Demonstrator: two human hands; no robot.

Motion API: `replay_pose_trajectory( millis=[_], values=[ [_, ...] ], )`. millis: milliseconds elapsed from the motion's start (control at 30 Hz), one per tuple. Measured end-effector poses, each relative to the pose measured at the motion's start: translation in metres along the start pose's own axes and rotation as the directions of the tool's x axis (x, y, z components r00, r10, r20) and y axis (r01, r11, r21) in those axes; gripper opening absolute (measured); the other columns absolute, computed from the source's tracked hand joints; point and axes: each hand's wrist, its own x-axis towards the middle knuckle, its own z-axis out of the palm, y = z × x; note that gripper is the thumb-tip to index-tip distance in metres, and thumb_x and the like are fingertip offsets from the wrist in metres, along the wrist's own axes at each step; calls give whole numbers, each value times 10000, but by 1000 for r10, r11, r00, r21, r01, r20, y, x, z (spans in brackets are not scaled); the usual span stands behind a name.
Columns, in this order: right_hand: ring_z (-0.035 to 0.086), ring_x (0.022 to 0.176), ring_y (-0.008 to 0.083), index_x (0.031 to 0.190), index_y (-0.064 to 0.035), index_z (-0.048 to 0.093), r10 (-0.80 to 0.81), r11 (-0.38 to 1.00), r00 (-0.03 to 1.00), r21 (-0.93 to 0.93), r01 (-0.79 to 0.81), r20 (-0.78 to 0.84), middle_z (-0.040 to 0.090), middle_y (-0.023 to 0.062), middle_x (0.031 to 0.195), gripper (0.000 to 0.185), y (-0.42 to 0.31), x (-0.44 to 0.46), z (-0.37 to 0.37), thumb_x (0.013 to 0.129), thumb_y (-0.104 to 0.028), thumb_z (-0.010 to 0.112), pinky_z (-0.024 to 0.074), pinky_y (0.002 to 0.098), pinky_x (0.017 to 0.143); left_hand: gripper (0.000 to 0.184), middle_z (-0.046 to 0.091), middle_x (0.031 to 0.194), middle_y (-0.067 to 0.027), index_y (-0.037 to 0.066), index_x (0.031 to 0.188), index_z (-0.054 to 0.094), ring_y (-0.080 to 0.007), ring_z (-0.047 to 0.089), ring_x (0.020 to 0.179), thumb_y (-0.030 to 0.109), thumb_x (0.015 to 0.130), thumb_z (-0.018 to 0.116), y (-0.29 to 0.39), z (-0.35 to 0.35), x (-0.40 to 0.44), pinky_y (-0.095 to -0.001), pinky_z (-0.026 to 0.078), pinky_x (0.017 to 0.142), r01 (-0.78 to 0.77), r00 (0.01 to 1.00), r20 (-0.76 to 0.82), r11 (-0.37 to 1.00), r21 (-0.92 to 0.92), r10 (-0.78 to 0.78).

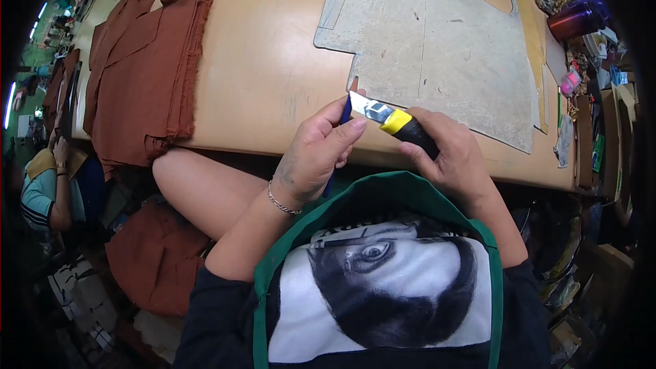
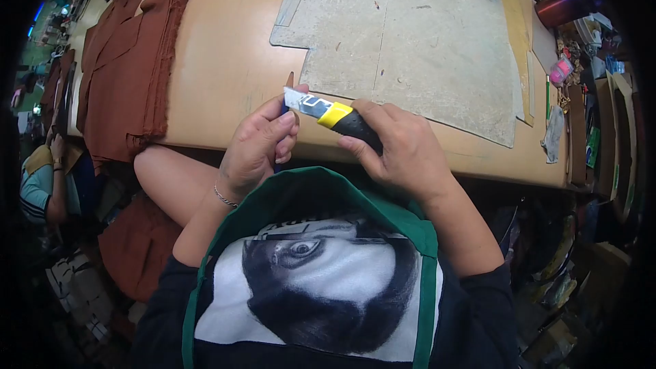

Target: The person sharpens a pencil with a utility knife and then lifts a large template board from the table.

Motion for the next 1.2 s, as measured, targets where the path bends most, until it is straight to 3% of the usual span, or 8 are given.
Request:
replay_pose_trajectory(
  millis=[167, 467, 567, 667, 767, 833, 1033, 1200],
  values=[
    [553, 621, 309, 971, -33, 530, -44, 999, 999, -10, 44, -3, 545, 151, 706, 397, -1, 1, 1, 716, -324, 622, 442, 363, 567, 395, 369, 684, 51, 42, 1251, 350, 0, 308, 515, 206, 898, 415, -8, 1, 2, -131, 280, 448, -81, 996, -6, 966, 245, 85],
    [554, 626, 309, 971, -39, 538, -26, 1000, 1000, -1, 26, 13, 547, 151, 707, 384, 1, -2, 2, 719, -317, 619, 441, 365, 563, 329, 327, 566, 81, 30, 1146, 453, 9, 271, 459, 245, 900, 409, -11, 3, 2, -144, 216, 405, -97, 992, -40, 934, 343, 117],
    [558, 650, 317, 968, -32, 541, -10, 999, 998, -38, 13, 65, 556, 163, 734, 381, 1, -1, -2, 723, -314, 617, 443, 371, 576, 296, 456, 646, 28, -5, 997, 540, -20, 382, 607, 251, 892, 435, -14, 3, 2, -175, 326, 564, -17, 986, -152, 936, 352, 75],
    [562, 687, 326, 965, -22, 536, 90, 984, 980, -138, -116, -179, 565, 171, 770, 374, 17, 4, -3, 732, -306, 611, 446, 374, 601, 317, 525, 666, 3, -16, 899, 585, -40, 446, 663, 267, 889, 443, -22, 8, -2, -195, 392, 627, -34, 981, -165, 922, 386, 105],
    [562, 726, 328, 978, -23, 531, 248, 965, 929, -11, -261, -274, 570, 170, 799, 343, 30, 8, -29, 756, -278, 593, 450, 359, 634, 348, 425, 600, 39, -13, 991, 547, -21, 362, 533, 288, 902, 398, -24, 2, 0, -173, 313, 483, -32, 991, -118, 963, 266, 65],
    [564, 728, 326, 985, -26, 531, 219, 972, 950, -30, -231, -222, 571, 171, 806, 349, 26, 8, -33, 753, -279, 596, 451, 356, 637, 342, 372, 600, 48, -13, 1082, 484, -14, 291, 444, 262, 911, 373, -20, -3, 5, -151, 222, 392, 40, 993, -112, 998, 47, -35],
    [569, 747, 331, 981, -13, 528, 52, 999, 999, -6, -52, -9, 576, 181, 831, 396, 7, -3, -8, 731, -307, 612, 456, 362, 655, 378, 406, 733, 22, 22, 1230, 362, -17, 314, 511, 180, 887, 371, -9, 1, 0, -132, 259, 419, 95, 993, -52, 971, -218, -109],
    [547, 665, 312, 938, -18, 522, -6, 999, 999, 52, 4, 38, 548, 151, 718, 369, -2, -1, 1, 720, -300, 617, 430, 374, 588, 339, 386, 689, 41, 40, 1201, 398, 3, 290, 498, 182, 894, 399, -10, 6, 0, -134, 240, 419, -4, 1000, -30, 998, 69, 6]
  ],
)
